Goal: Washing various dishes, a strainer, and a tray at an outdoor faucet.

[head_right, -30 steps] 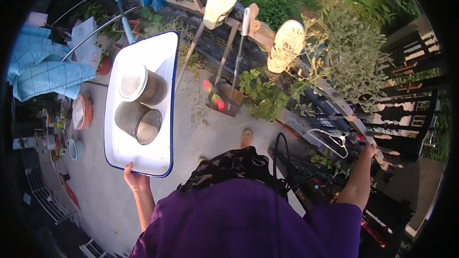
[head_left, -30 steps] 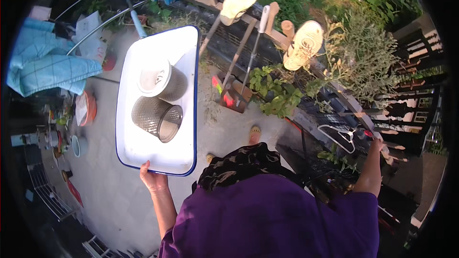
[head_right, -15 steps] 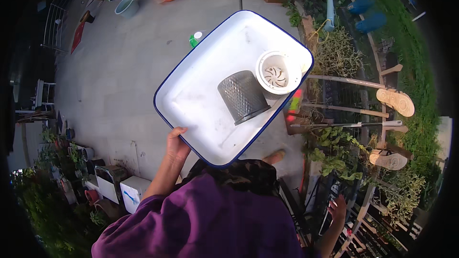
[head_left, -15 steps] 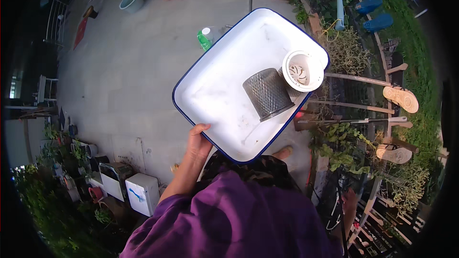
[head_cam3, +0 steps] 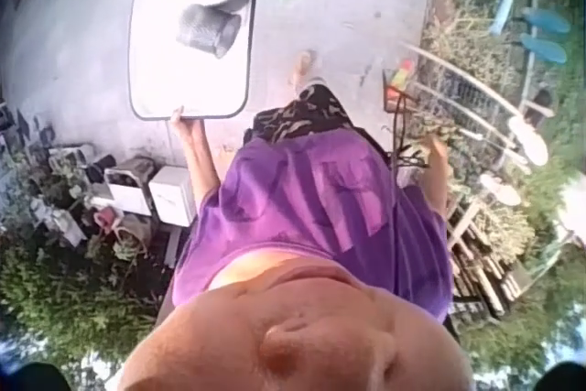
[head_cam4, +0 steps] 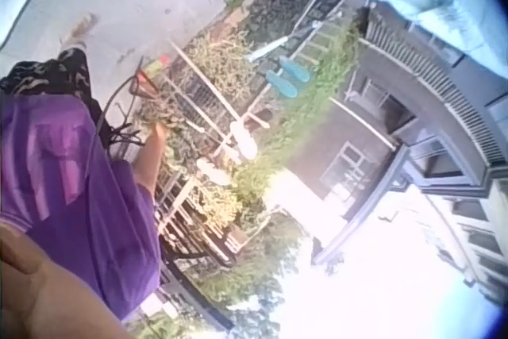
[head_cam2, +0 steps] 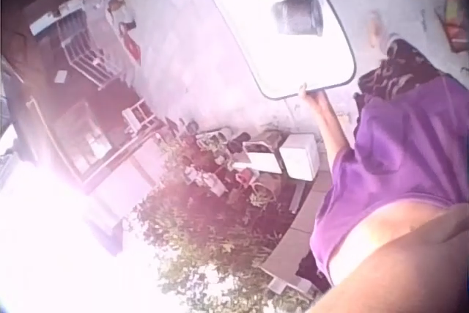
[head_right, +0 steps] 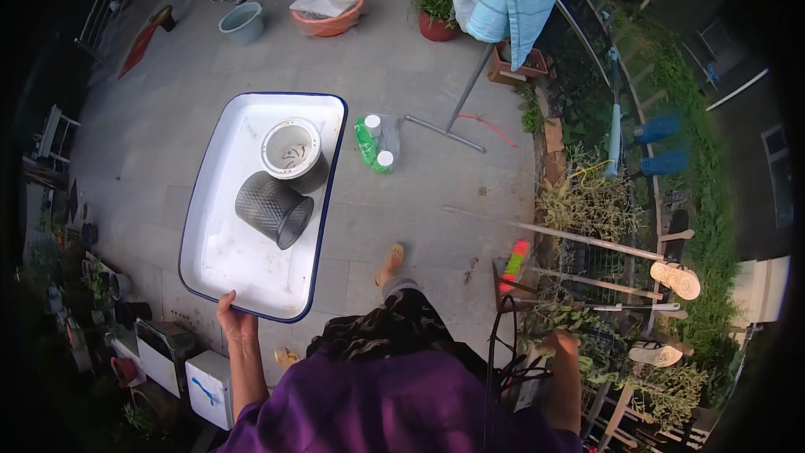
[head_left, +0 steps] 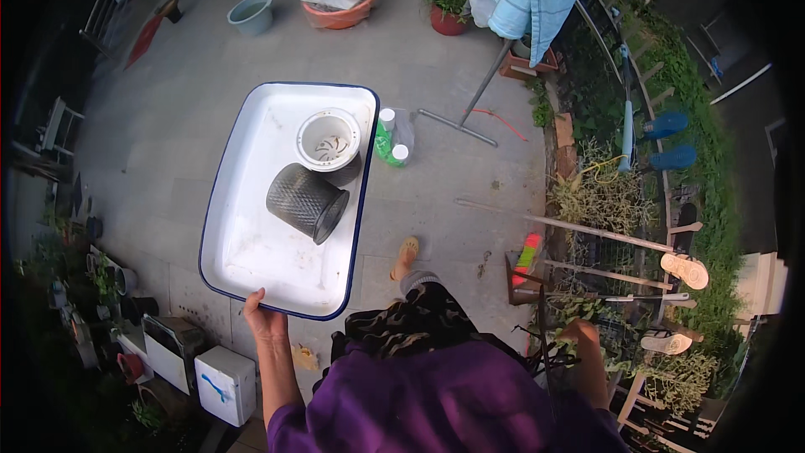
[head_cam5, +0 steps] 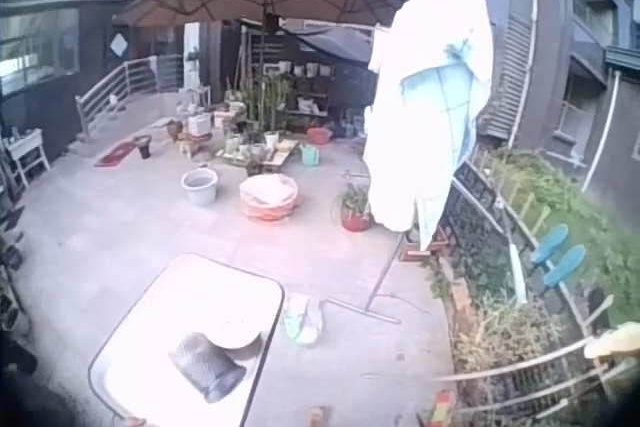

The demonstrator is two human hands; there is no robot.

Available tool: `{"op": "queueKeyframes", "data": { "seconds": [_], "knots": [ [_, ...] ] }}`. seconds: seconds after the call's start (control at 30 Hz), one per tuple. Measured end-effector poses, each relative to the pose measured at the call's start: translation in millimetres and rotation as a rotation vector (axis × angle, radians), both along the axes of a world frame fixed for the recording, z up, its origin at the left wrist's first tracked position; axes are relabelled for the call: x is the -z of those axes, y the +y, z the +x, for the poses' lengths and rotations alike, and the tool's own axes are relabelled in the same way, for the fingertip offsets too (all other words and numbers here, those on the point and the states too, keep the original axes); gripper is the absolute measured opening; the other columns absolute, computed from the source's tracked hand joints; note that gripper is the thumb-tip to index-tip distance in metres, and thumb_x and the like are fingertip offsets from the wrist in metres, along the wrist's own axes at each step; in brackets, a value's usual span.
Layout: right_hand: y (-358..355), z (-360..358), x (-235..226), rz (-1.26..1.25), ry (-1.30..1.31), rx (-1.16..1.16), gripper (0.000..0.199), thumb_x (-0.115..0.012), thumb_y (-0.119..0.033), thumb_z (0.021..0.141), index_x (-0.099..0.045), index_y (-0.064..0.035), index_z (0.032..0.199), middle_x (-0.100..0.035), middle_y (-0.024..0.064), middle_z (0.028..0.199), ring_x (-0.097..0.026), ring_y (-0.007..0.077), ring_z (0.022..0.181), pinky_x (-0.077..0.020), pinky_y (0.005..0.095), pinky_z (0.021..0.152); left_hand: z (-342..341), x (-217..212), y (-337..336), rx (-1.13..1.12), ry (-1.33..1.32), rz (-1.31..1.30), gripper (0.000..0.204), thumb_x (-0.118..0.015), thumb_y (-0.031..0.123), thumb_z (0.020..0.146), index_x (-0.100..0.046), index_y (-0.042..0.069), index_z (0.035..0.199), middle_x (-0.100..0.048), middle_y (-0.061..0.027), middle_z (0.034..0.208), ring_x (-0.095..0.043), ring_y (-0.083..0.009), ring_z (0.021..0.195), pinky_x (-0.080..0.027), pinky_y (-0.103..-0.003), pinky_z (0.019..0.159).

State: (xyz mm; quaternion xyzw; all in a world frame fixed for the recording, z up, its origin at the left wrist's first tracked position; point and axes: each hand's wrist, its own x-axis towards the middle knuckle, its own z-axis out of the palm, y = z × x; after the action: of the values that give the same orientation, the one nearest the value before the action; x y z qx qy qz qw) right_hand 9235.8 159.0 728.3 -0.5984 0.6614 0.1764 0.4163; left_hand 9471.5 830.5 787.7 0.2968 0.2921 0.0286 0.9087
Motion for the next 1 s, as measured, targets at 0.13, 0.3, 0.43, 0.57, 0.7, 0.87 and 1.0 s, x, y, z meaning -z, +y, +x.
{"op": "queueKeyframes", "data": {
  "seconds": [0.13,0.3,0.43,0.57,0.7,0.87,1.0],
  "knots": [
    [52.1,136.2,-0.3,0.282,-0.6,-0.258,0.042,-0.051,-0.029,0.093,-0.046,-0.0076,0.129,-0.058,0.0105,0.116,-0.064,0.0236,0.089,-0.0497,0.033,0.076,33.4,8.3,38.9,-0.158,-0.034,-0.026,0.065,-0.06,0.001,0.063,-0.042,-0.005,0.125,-0.052,-0.0176,0.122,-0.049,-0.0342,0.113,-0.036,-0.046,0.102],
    [60.4,293.0,36.0,-0.03,-0.361,-0.685,0.03,-0.059,-0.033,0.085,-0.065,-0.0056,0.097,-0.066,0.0072,0.088,-0.065,0.0195,0.078,-0.0491,0.0302,0.069,100.9,-3.5,59.6,-0.239,-0.049,-0.017,0.067,-0.059,0.0,0.063,-0.042,-0.003,0.127,-0.051,-0.0179,0.123,-0.049,-0.0345,0.114,-0.035,-0.047,0.104],
    [73.9,422.2,44.9,-0.134,-0.347,-0.767,0.028,-0.066,-0.031,0.075,-0.069,-0.003,0.071,-0.066,0.0076,0.067,-0.06,0.0117,0.065,-0.0462,0.0273,0.064,165.6,-4.0,60.5,-0.335,-0.033,0.014,0.065,-0.059,0.0,0.064,-0.043,-0.001,0.126,-0.052,-0.0157,0.122,-0.05,-0.0328,0.114,-0.037,-0.045,0.102],
    [97.8,535.7,24.3,-0.106,-0.344,-1.102,0.021,-0.066,-0.026,0.075,-0.07,-0.0058,0.071,-0.068,0.009,0.08,-0.057,0.0117,0.066,-0.0441,0.0271,0.064,220.8,-6.5,59.8,-0.437,-0.03,-0.017,0.059,-0.058,0.0,0.065,-0.046,-0.002,0.122,-0.056,-0.0147,0.116,-0.052,-0.0318,0.109,-0.039,-0.044,0.101],
    [150.2,621.2,-8.6,0.078,-0.488,-1.153,0.022,-0.067,-0.024,0.076,-0.07,-0.006,0.09,-0.064,0.0118,0.108,-0.061,0.0164,0.086,-0.0461,0.0286,0.077,271.8,-10.6,74.6,-0.428,-0.035,-0.08,0.061,-0.058,-0.001,0.064,-0.045,-0.003,0.123,-0.054,-0.0149,0.118,-0.052,-0.032,0.11,-0.038,-0.044,0.101],
    [226.6,697.3,-45.8,0.164,-0.541,-1.323,0.046,-0.065,-0.022,0.081,-0.055,-0.0119,0.124,-0.054,0.0117,0.125,-0.053,0.023,0.113,-0.0422,0.0332,0.094,327.4,-5.5,93.5,-0.379,-0.013,-0.082,0.062,-0.056,0.002,0.063,-0.044,-0.002,0.124,-0.054,-0.0157,0.119,-0.051,-0.0333,0.111,-0.039,-0.044,0.101],
    [268.1,752.5,-70.9,0.164,-0.554,-1.364,0.036,-0.062,-0.019,0.084,-0.059,-0.0116,0.119,-0.06,0.0078,0.116,-0.055,0.0175,0.105,-0.0444,0.03,0.088,379.2,4.7,117.2,-0.336,-0.022,-0.121,0.065,-0.057,0.002,0.06,-0.045,-0.002,0.123,-0.054,-0.0151,0.117,-0.052,-0.0329,0.11,-0.041,-0.043,0.099]
  ]
}}
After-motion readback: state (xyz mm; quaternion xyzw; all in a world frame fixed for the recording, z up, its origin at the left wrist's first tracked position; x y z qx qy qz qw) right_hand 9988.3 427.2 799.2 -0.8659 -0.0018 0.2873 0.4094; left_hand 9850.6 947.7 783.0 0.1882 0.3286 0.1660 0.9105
